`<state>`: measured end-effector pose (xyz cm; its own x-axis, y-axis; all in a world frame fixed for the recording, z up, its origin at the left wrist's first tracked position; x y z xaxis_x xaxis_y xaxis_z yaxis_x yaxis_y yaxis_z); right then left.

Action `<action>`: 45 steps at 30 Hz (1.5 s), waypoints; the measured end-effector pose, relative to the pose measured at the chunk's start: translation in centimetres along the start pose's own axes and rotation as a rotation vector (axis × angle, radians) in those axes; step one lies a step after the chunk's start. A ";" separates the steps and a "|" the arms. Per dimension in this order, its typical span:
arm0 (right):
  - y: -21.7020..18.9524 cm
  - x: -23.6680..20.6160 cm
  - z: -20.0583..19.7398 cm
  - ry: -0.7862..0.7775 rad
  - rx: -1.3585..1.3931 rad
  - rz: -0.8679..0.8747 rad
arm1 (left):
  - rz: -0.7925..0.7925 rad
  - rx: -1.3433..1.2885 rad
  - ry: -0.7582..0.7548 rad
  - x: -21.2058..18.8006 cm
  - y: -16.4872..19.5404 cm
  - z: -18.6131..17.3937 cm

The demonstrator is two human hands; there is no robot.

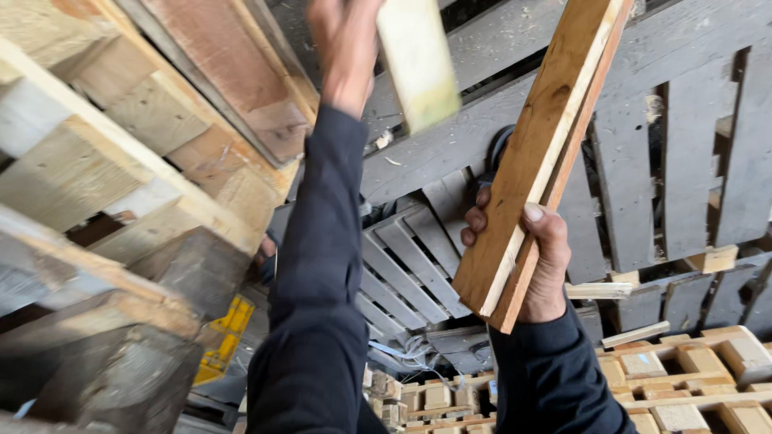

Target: The person dismantles wooden pallets by hand, pulling planks and blocks off the pallet frames and prying nails with a claw hammer. They collect the salvaged wood blocks into a yellow plastic crate and stack the separated planks aside.

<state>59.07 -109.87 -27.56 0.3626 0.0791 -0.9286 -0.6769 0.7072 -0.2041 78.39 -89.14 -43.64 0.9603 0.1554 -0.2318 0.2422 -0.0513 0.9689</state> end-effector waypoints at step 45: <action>5.0 1.3 5.8 -0.101 -0.223 0.228 | -0.589 -0.412 -0.040 -21.3 15.9 -1.4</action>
<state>59.88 -102.11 -27.98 0.2400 0.2947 -0.9249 -0.8674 0.4930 -0.0679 61.56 -91.86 -23.19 0.6927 0.0061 -0.7212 0.6567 0.4079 0.6343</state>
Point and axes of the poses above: each hand's wrist, its own x-axis towards the middle knuckle, its own z-axis out of the palm, y = z × x, the point moved 10 cm from there along x, towards the middle knuckle, and after that the axes turned 10 degrees about z, right-handed, at the moved point
